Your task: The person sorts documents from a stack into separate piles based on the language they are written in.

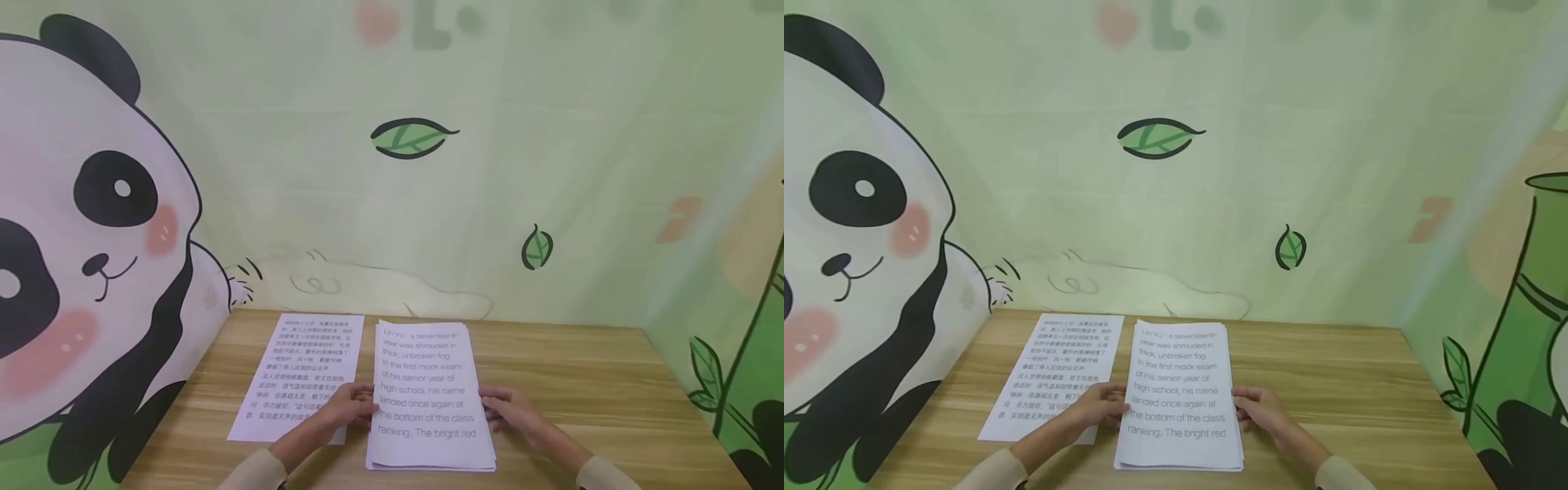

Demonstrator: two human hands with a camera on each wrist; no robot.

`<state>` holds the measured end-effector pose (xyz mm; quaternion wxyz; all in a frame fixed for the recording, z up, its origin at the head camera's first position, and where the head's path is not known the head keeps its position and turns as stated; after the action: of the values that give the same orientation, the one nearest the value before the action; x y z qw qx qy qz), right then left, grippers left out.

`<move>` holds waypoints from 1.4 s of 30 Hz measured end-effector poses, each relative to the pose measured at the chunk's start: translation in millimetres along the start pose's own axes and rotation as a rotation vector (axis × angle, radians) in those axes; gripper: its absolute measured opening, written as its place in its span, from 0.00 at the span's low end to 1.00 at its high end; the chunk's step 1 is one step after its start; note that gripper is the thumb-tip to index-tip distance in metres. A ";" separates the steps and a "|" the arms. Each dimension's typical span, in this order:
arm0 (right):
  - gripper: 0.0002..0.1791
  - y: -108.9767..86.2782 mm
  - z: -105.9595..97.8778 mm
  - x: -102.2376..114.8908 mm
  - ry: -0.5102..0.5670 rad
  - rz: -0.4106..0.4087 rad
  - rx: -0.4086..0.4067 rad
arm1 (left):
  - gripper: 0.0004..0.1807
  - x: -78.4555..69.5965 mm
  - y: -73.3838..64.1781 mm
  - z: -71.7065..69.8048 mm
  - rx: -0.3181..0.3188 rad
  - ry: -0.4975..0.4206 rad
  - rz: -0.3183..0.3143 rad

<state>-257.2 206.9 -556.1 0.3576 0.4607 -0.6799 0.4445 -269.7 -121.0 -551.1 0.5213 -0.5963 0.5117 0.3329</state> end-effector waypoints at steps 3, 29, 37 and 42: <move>0.21 -1.1 -0.8 0.6 0.024 0.009 0.007 | 0.34 -0.2 -0.1 1.5 -0.005 0.021 0.002; 0.40 -4.1 -12.2 -1.2 0.278 0.004 0.313 | 0.39 -3.1 -3.7 -2.9 0.084 -0.042 0.001; 0.39 -0.5 -27.5 -8.5 0.259 0.002 0.302 | 0.36 -2.7 -2.2 11.6 0.221 -0.112 0.103; 0.40 0.6 -38.8 -14.5 0.276 0.014 0.297 | 0.34 -4.9 -4.1 24.3 0.252 -0.119 0.126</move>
<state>-250.2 247.7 -555.8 0.3726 0.4383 -0.5547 0.6011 -263.7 -96.6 -551.1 0.5994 -0.4721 0.5539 0.3332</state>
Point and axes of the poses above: each hand's wrist, its own y-axis towards the middle knuckle, its own z-axis out of the palm, x = y × z, the point moved 4 cm from there along y, towards the middle knuckle, and after that the axes turned 13 degrees about -x, right-handed, at the moved point
